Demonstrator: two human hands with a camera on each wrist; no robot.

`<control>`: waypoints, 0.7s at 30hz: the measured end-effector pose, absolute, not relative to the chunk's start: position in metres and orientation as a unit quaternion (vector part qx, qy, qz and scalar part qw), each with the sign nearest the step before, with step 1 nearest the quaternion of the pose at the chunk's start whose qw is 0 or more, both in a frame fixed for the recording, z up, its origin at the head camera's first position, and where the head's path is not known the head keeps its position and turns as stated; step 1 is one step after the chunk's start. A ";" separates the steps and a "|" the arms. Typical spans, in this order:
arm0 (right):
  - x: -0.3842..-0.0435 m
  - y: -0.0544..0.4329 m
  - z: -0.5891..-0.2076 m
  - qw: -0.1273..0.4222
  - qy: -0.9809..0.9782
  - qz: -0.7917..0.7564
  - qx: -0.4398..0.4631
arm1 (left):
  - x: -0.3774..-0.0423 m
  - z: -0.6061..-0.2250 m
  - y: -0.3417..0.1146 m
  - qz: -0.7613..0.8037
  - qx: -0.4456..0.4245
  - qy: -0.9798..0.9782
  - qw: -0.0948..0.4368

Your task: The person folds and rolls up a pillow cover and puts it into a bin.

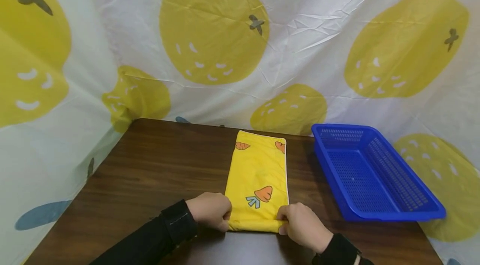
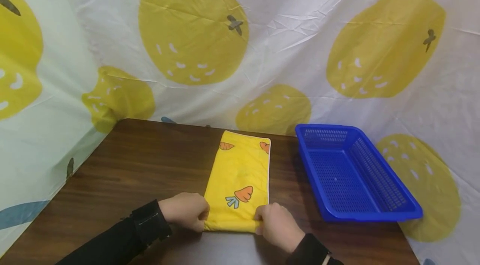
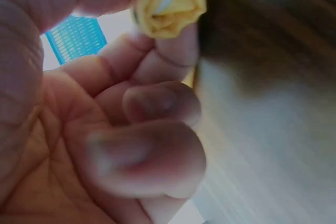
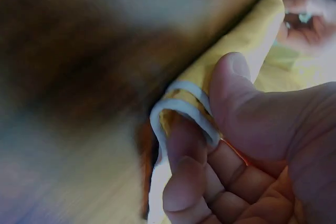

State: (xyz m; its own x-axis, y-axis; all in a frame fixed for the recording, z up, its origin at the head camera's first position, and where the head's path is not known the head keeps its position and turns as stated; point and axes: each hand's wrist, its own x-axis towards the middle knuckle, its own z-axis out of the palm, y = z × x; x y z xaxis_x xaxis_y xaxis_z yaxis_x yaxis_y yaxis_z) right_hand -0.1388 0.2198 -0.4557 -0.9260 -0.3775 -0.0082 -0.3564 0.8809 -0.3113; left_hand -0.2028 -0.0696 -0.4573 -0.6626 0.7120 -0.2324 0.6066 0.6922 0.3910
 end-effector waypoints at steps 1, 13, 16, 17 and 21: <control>-0.143 0.220 -0.454 0.051 0.968 -0.161 -0.184 | -0.201 -0.458 -0.070 0.140 0.364 0.903 0.177; -0.168 0.233 -0.445 0.170 0.942 -0.232 -0.172 | -0.145 -0.470 -0.067 -0.034 0.402 0.906 -0.130; -0.174 0.230 -0.443 0.186 0.945 -0.225 -0.150 | -0.140 -0.470 -0.064 -0.066 0.401 0.902 -0.149; -0.175 0.228 -0.441 0.188 0.946 -0.220 -0.145 | -0.140 -0.471 -0.062 -0.079 0.400 0.900 -0.153; -0.181 0.224 -0.440 0.196 0.951 -0.198 -0.136 | -0.135 -0.473 -0.056 -0.133 0.402 0.894 -0.148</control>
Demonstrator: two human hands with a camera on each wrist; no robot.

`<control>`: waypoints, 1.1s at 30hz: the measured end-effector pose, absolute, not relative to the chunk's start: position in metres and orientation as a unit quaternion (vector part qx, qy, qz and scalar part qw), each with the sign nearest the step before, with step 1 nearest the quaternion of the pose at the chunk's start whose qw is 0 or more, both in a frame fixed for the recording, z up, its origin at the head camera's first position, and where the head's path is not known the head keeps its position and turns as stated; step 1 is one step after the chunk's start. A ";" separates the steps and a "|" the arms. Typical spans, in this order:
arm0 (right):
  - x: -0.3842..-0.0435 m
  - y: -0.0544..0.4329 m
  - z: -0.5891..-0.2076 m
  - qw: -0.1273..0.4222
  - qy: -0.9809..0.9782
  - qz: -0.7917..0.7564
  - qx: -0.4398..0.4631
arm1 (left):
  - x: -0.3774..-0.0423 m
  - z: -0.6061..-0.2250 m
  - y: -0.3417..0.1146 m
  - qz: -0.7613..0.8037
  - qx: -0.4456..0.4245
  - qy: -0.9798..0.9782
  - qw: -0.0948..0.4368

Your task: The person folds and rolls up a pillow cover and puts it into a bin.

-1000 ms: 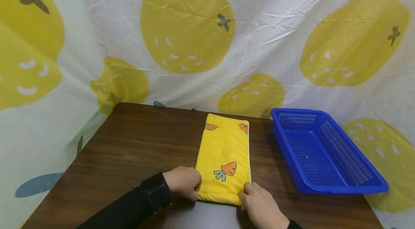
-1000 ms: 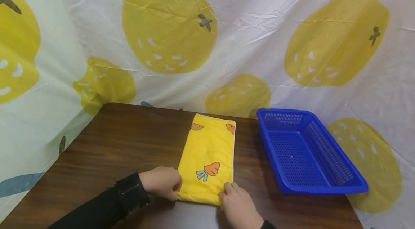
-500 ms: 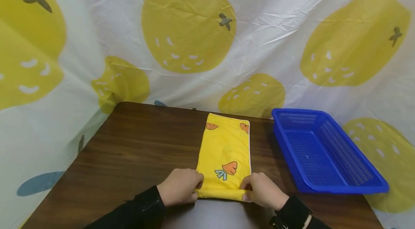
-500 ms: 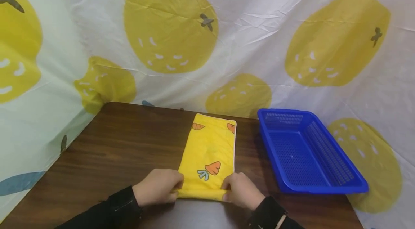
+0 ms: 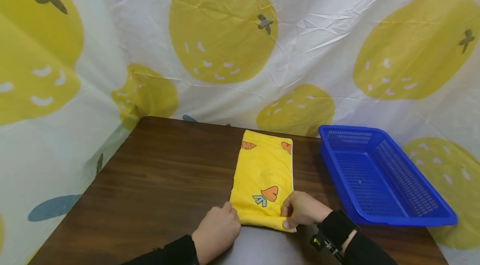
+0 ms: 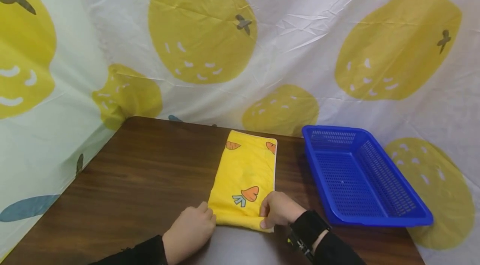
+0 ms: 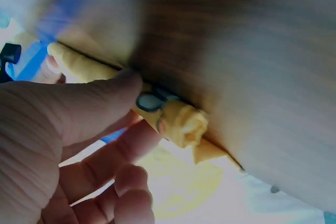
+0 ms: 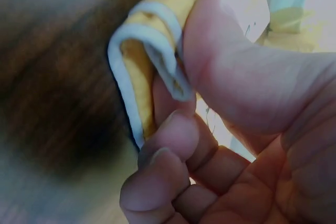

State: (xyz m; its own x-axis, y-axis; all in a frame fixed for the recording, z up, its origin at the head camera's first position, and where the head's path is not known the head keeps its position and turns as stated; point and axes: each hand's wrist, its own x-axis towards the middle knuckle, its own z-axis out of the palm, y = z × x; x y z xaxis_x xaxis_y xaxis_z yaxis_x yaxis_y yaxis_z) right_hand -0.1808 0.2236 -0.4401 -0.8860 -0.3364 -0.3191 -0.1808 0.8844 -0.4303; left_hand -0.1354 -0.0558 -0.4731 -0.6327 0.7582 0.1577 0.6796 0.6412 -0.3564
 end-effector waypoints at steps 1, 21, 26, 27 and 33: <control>-0.182 0.224 -0.440 0.199 0.951 -0.196 -0.135 | -0.135 -0.473 -0.054 0.142 -0.403 -0.892 0.146; -0.160 0.217 -0.449 0.067 0.964 -0.171 -0.191 | -0.204 -0.470 -0.059 -0.028 -0.441 -0.897 -0.004; -0.142 0.205 -0.456 -0.036 0.973 -0.096 -0.206 | -0.224 -0.457 -0.056 -0.080 -0.401 -0.895 -0.177; -0.139 0.203 -0.458 -0.054 0.973 -0.082 -0.210 | -0.226 -0.454 -0.053 -0.068 -0.396 -0.896 -0.192; -0.127 0.197 -0.462 -0.108 0.967 -0.041 -0.227 | -0.223 -0.438 -0.033 0.062 -0.379 -0.908 -0.165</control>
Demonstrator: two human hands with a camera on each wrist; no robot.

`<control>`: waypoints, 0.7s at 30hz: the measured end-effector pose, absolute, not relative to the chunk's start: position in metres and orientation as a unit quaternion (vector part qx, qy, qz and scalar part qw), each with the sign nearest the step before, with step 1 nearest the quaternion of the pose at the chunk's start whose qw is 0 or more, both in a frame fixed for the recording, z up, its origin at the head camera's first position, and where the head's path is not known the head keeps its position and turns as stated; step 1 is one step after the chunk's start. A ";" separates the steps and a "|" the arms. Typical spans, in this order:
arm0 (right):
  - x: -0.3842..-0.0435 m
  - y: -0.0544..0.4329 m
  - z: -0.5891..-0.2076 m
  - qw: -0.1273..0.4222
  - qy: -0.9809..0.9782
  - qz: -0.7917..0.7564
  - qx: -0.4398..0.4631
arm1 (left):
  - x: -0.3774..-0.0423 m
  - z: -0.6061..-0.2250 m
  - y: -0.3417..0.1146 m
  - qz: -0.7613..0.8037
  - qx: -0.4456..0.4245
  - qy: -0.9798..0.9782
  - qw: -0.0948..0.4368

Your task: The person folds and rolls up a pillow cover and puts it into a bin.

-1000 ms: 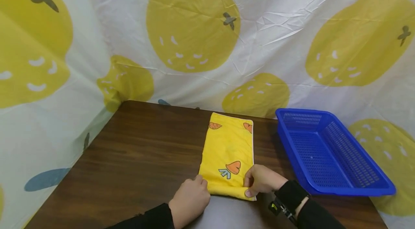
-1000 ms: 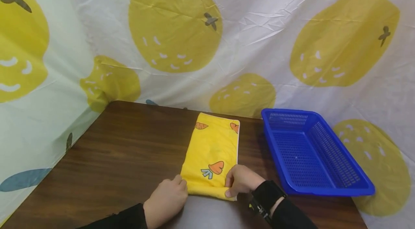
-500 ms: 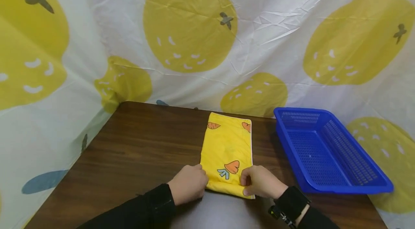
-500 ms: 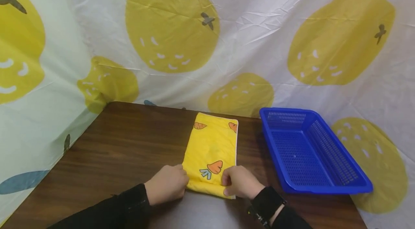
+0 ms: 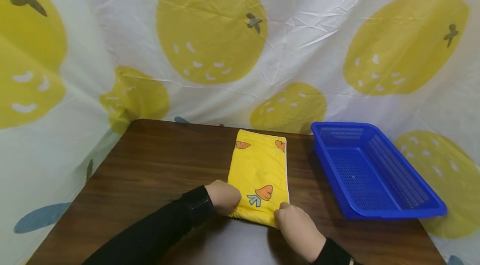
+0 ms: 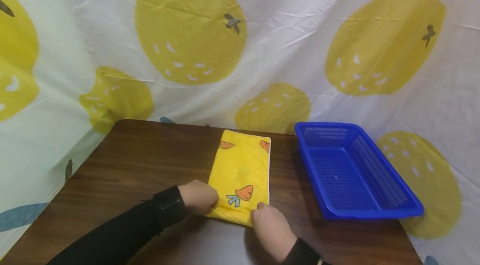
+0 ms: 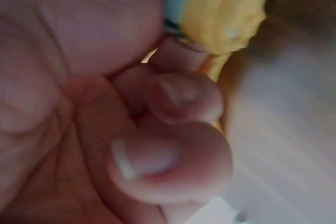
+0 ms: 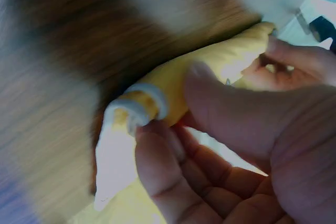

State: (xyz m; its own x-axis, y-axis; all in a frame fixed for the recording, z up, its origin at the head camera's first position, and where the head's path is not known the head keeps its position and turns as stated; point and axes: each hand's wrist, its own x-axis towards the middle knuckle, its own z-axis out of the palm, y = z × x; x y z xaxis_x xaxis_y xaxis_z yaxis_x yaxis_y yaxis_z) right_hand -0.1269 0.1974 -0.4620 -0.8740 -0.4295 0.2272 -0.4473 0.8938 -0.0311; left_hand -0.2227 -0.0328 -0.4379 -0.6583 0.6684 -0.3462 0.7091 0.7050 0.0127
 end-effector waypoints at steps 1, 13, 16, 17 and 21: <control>-0.126 0.196 -0.462 0.107 -0.967 0.038 0.228 | -0.222 -0.437 -0.031 -0.079 0.372 0.912 0.151; -0.126 0.185 -0.466 0.142 -0.966 0.002 0.214 | -0.188 -0.456 -0.038 -0.104 0.369 0.916 -0.121; -0.131 0.189 -0.471 0.142 -0.965 0.014 0.218 | -0.175 -0.460 -0.035 -0.134 0.361 0.913 -0.140; -0.133 0.190 -0.470 0.136 -0.966 0.025 0.219 | -0.171 -0.460 -0.034 -0.140 0.358 0.912 -0.140; -0.145 0.199 -0.461 0.075 -0.968 0.088 0.224 | -0.163 -0.464 -0.031 -0.153 0.358 0.911 -0.136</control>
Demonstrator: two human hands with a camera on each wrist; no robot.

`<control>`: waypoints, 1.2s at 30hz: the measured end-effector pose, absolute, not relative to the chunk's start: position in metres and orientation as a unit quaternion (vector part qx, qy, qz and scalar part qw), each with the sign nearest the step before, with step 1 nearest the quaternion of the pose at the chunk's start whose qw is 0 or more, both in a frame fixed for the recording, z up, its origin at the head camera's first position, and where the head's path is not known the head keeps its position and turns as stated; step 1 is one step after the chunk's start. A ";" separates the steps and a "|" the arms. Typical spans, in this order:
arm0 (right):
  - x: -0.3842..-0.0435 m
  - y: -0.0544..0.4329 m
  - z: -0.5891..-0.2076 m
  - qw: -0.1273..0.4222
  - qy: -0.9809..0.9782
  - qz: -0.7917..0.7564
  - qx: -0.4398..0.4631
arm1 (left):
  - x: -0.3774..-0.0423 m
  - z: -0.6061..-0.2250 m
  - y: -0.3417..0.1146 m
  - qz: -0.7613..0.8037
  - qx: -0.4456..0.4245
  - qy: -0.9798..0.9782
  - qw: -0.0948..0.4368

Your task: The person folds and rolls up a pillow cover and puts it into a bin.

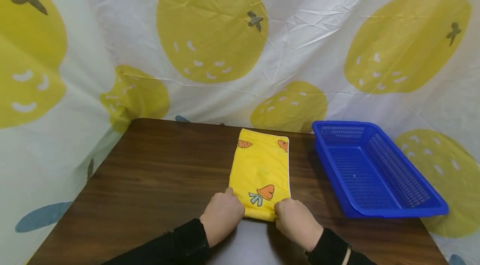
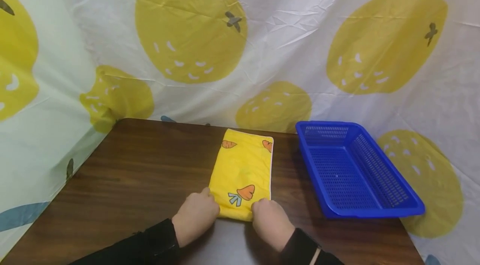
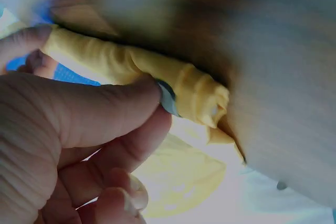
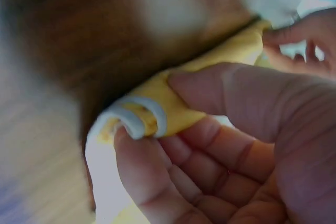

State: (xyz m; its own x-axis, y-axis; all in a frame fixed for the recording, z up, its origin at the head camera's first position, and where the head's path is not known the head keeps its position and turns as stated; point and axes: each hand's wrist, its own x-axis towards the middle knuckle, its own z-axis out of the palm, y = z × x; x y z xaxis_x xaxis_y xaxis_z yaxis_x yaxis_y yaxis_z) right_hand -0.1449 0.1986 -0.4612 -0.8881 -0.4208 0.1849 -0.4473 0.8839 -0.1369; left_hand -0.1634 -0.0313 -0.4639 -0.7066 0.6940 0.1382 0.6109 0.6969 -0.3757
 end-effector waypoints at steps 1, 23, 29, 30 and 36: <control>-0.149 0.201 -0.457 0.053 -0.966 0.106 0.229 | -0.162 -0.465 -0.031 0.157 -0.361 -0.909 0.137; -0.204 0.201 -0.426 -0.167 -0.952 0.076 0.245 | -0.184 -0.474 -0.046 0.093 -0.375 -0.907 0.166; -0.196 0.196 -0.430 -0.160 -0.945 0.101 0.265 | -0.200 -0.462 -0.053 0.103 -0.405 -0.902 0.104; -0.194 0.194 -0.431 -0.162 -0.943 0.113 0.269 | -0.202 -0.460 -0.054 0.107 -0.405 -0.904 0.088; -0.185 0.187 -0.438 -0.135 -0.949 0.138 0.250 | -0.211 -0.450 -0.056 0.091 -0.380 -0.920 -0.005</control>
